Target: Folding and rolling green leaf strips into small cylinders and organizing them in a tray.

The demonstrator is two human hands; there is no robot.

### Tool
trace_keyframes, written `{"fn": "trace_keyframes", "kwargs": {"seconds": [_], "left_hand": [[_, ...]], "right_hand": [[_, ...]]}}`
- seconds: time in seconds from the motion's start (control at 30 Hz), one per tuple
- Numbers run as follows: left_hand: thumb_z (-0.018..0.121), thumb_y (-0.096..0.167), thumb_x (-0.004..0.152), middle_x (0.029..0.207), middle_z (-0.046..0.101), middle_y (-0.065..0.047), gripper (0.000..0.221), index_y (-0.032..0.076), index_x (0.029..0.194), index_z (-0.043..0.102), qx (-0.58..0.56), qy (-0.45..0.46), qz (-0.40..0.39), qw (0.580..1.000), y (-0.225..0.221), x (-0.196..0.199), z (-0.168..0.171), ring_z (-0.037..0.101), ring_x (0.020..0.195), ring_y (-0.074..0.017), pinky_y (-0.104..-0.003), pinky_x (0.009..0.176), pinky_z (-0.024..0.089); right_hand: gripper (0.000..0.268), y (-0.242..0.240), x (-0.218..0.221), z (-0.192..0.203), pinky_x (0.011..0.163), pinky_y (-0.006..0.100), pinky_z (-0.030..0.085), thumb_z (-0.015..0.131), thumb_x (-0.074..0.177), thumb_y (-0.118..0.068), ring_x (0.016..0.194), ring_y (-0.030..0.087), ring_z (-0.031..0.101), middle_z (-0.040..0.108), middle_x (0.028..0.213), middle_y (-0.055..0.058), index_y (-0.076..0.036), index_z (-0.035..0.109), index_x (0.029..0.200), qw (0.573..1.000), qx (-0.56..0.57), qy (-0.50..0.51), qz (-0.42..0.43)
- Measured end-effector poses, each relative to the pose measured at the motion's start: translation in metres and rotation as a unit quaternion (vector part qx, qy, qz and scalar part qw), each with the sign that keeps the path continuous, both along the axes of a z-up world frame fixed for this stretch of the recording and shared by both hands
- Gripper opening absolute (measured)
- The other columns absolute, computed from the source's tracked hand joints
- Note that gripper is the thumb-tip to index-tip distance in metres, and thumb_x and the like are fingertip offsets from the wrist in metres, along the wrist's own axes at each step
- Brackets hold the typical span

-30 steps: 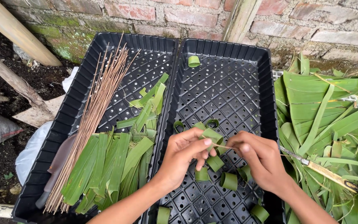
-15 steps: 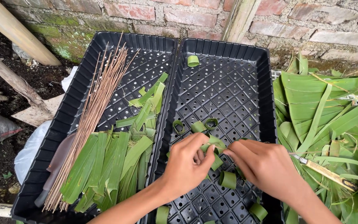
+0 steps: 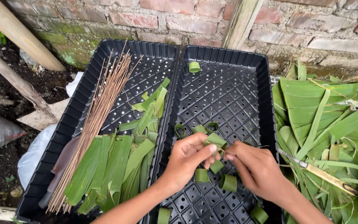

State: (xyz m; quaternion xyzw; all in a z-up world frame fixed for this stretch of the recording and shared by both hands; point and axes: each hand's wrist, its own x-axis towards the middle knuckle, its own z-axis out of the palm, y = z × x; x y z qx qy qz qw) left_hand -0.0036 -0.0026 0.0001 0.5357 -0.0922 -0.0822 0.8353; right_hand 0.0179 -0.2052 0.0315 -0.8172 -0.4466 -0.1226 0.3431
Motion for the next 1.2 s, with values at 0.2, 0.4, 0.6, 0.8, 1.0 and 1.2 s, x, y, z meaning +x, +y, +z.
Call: {"fn": "trace_keyframes", "kwargs": {"seconds": [0.2, 0.4, 0.6, 0.8, 1.0, 1.2], "left_hand": [[0.067, 0.002, 0.097, 0.086, 0.072, -0.005, 0.009, 0.005, 0.103, 0.073, 0.101, 0.007, 0.059, 0.993, -0.008, -0.007, 0.001, 0.068, 0.075, -0.0104, -0.020, 0.065, 0.053], [0.065, 0.013, 0.098, 0.080, 0.071, -0.001, 0.007, 0.012, 0.099, 0.072, 0.264, 0.085, 0.036, 0.960, -0.011, -0.008, 0.004, 0.045, 0.050, -0.0038, -0.022, 0.040, 0.037], [0.062, 0.010, 0.101, 0.083, 0.063, -0.002, 0.023, 0.011, 0.120, 0.050, 0.417, -0.029, 0.051, 0.907, 0.001, -0.003, 0.007, 0.057, 0.053, -0.0104, -0.028, 0.050, 0.048], [0.057, 0.008, 0.103, 0.081, 0.065, -0.001, 0.004, 0.011, 0.103, 0.058, 0.457, -0.114, -0.036, 0.882, 0.021, -0.014, 0.019, 0.045, 0.050, -0.0114, -0.030, 0.052, 0.040], [0.057, 0.008, 0.101, 0.091, 0.063, 0.000, 0.009, 0.016, 0.096, 0.057, 0.545, -0.139, -0.077, 0.823, 0.040, -0.037, 0.005, 0.051, 0.058, -0.0138, -0.033, 0.067, 0.050], [0.054, 0.011, 0.103, 0.120, 0.050, -0.009, 0.014, 0.003, 0.113, 0.058, 0.634, -0.208, 0.021, 0.745, 0.038, -0.046, -0.019, 0.064, 0.095, -0.0269, -0.041, 0.055, 0.069]], "right_hand": [[0.010, 0.006, -0.006, -0.014, 0.049, 0.027, 0.031, 0.051, 0.100, 0.000, 0.054, 0.018, 0.043, 0.059, 0.077, 0.008, -0.001, 0.057, 0.092, 0.991, 0.052, -0.104, -0.068], [0.012, -0.008, -0.007, 0.019, 0.045, 0.027, 0.030, 0.055, 0.102, -0.002, 0.052, 0.015, 0.040, 0.053, 0.072, 0.005, -0.002, 0.060, 0.091, 0.979, -0.031, -0.134, -0.149], [0.019, -0.036, 0.017, 0.009, 0.041, 0.038, 0.044, 0.055, 0.107, -0.024, 0.063, 0.018, 0.053, 0.052, 0.077, -0.002, -0.015, 0.054, 0.091, 0.912, -0.288, -0.087, -0.279], [0.015, -0.066, 0.030, -0.052, 0.068, 0.041, 0.047, 0.055, 0.104, -0.025, 0.075, 0.026, 0.058, 0.054, 0.081, 0.001, -0.015, 0.055, 0.093, 0.894, -0.344, -0.108, -0.265], [0.012, -0.076, 0.022, -0.049, 0.076, 0.041, 0.043, 0.057, 0.102, -0.025, 0.084, 0.028, 0.059, 0.058, 0.089, 0.002, -0.015, 0.058, 0.098, 0.906, -0.320, -0.097, -0.257], [0.018, -0.071, 0.012, -0.044, 0.083, 0.039, 0.043, 0.059, 0.104, -0.027, 0.096, 0.027, 0.059, 0.061, 0.113, 0.003, -0.013, 0.062, 0.114, 0.906, -0.283, -0.153, -0.273]]}}
